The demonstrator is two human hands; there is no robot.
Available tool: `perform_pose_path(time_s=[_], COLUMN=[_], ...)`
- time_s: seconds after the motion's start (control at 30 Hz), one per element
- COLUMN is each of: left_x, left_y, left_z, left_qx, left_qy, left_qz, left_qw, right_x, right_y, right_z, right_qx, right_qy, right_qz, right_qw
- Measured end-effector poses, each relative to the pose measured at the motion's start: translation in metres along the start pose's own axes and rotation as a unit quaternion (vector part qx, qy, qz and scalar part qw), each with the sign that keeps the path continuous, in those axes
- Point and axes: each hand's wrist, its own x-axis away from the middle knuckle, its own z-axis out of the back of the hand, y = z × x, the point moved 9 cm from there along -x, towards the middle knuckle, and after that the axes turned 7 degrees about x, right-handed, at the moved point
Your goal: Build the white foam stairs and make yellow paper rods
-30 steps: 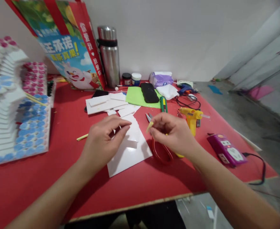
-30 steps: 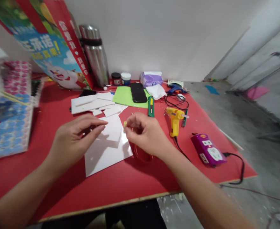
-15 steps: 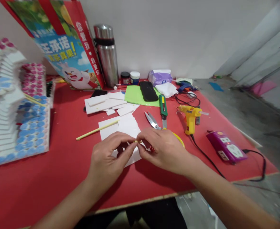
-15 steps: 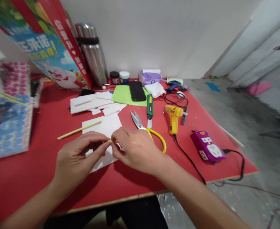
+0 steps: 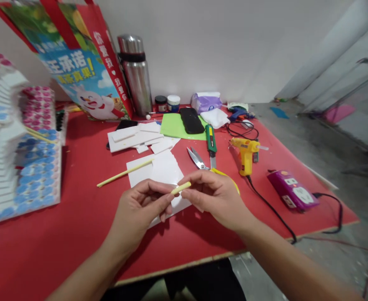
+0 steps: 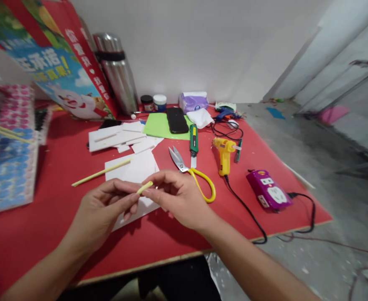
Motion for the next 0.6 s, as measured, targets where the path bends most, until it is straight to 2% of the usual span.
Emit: perform_pose_path(time_s=[0.1, 0.17, 0.3, 0.37, 0.47, 0.6], left_x=[0.004, 0.008, 0.018, 0.022, 0.023, 0.022], left_y=[0.004, 0.012, 0.033, 0.036, 0.035, 0.035], left_z=[-0.003, -0.005, -0.015, -0.021, -0.023, -0.023], left_qx=[-0.06, -0.134, -0.3, -0.35, -0.389, -0.413], left_qy=[-0.012, -0.006, 0.005, 0.003, 0.005, 0.008], left_qz=[-0.033, -0.087, -0.242, -0.287, -0.309, -0.32], left_qw=[0.998, 0.987, 0.923, 0.892, 0.868, 0.853], right_x=[0.003, 0.006, 0.009, 0.009, 0.008, 0.005], right_y=[-0.01, -0.016, -0.022, -0.021, -0.019, -0.015], right_z=[0.003, 0.005, 0.0, -0.004, -0.007, -0.009], right_qx=[0.073, 0.154, 0.289, 0.328, 0.346, 0.324], right_qy=[0.028, 0.053, 0.06, 0.058, 0.068, 0.073], right_qz=[0.057, 0.101, 0.159, 0.168, 0.171, 0.17], right_qw=[0.995, 0.981, 0.942, 0.928, 0.92, 0.928])
